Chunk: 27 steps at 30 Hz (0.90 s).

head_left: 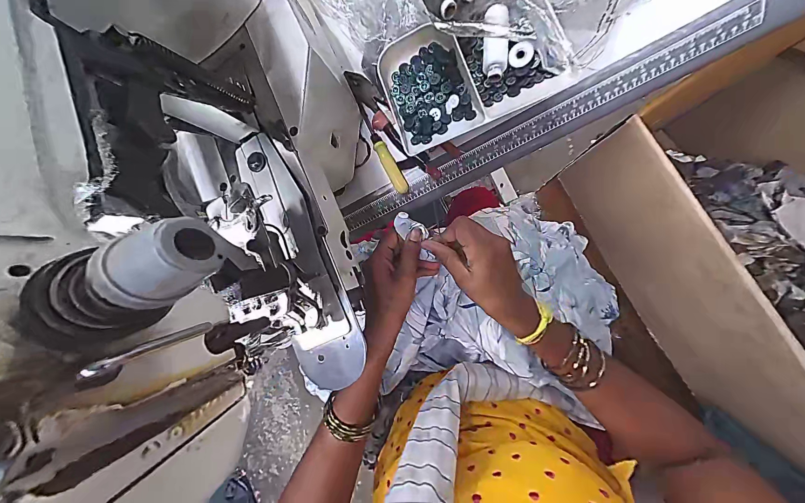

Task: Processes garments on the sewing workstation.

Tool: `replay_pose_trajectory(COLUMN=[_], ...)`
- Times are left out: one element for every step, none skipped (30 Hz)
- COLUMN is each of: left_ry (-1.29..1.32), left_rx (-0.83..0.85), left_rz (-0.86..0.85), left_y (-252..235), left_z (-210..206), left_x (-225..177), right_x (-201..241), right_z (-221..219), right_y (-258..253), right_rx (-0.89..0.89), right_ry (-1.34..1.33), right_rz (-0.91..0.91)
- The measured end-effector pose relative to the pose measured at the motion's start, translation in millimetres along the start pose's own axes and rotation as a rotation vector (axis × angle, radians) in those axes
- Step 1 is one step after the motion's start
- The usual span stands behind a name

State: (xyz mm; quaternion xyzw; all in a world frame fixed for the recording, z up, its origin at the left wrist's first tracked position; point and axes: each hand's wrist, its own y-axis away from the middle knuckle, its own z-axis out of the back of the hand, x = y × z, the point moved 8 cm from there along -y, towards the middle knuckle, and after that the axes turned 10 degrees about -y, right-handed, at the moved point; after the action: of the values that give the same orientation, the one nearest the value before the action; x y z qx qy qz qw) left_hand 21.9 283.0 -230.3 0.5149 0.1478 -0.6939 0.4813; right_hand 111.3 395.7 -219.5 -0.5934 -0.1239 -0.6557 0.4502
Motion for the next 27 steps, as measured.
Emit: replay_pose_trajectory(left_ry=[-0.012, -0.023, -0.034, -0.047, -0.053, -0.054, -0.047, -0.045, -0.045, -0.045, -0.049, -0.056, -0.06, -0.066, -0.076, -0.094, -0.113, -0.128, -0.139, -0.148, -0.16, -0.171, -0.18, -0.188, -0.199, -0.206, -0.217], left_rx=[0.005, 0.015, 0.023, 0.033, 0.04, 0.046, 0.045, 0.043, 0.039, 0.04, 0.039, 0.038, 0.036, 0.036, 0.029, 0.017, 0.006, -0.006, -0.015, -0.023, -0.033, -0.04, -0.048, -0.056, -0.065, -0.076, -0.086], left_rz=[-0.011, -0.016, -0.018, -0.017, -0.011, -0.004, -0.003, -0.004, -0.002, -0.001, -0.001, -0.007, -0.015, -0.024, -0.033, -0.043, -0.056, -0.07, -0.082, -0.091, -0.1, -0.106, -0.111, -0.117, -0.128, -0.141, -0.157], left_y=[0, 1, 1, 2, 2, 1, 0, -1, -2, -2, -1, 0, 1, 2, 4, 5, 7, 8, 9, 9, 10, 10, 11, 12, 13, 13, 14], left_z=[0, -1, -2, -3, -4, -4, -4, -3, -2, -2, -1, -1, -1, -1, 0, 1, 2, 3, 3, 3, 3, 3, 3, 3, 3, 3, 3], left_x=[-1, -2, -2, -3, -2, -1, 1, 1, 2, 1, 0, -1, -2, -5, -7, -9, -11, -13, -14, -15, -15, -15, -15, -14, -14, -14, -14], right_x=[-2, -4, -6, -8, -11, -13, -15, -16, -16, -15, -13, -13, -12, -11, -10, -8, -5, -3, -1, 1, 2, 3, 4, 4, 5, 5, 6], right_z=[-2, -4, -6, -9, -10, -10, -9, -7, -7, -8, -9, -10, -11, -12, -12, -11, -11, -11, -11, -11, -11, -11, -11, -11, -11, -11, -11], right_y=[0, -1, -2, -4, -5, -6, -7, -6, -5, -3, -1, 0, 1, 0, -1, -1, -2, -2, -3, -3, -3, -3, -3, -3, -3, -3, -3], right_rx=[0.015, 0.033, 0.062, 0.097, 0.133, 0.16, 0.175, 0.173, 0.181, 0.193, 0.201, 0.199, 0.189, 0.179, 0.176, 0.177, 0.178, 0.177, 0.173, 0.17, 0.166, 0.16, 0.158, 0.158, 0.158, 0.158, 0.158], right_ry=[0.017, 0.033, 0.042, 0.036, 0.003, -0.067, -0.17, -0.301, -0.421, -0.479, -0.45, -0.376, -0.299, -0.246, -0.214, -0.192, -0.17, -0.144, -0.112, -0.082, -0.06, -0.038, -0.02, -0.009, -0.002, 0.003, 0.007], right_rz=[0.01, 0.014, 0.009, -0.013, -0.053, -0.116, -0.202, -0.291, -0.366, -0.414, -0.424, -0.394, -0.348, -0.307, -0.278, -0.257, -0.239, -0.221, -0.199, -0.179, -0.161, -0.141, -0.128, -0.121, -0.115, -0.11, -0.103])
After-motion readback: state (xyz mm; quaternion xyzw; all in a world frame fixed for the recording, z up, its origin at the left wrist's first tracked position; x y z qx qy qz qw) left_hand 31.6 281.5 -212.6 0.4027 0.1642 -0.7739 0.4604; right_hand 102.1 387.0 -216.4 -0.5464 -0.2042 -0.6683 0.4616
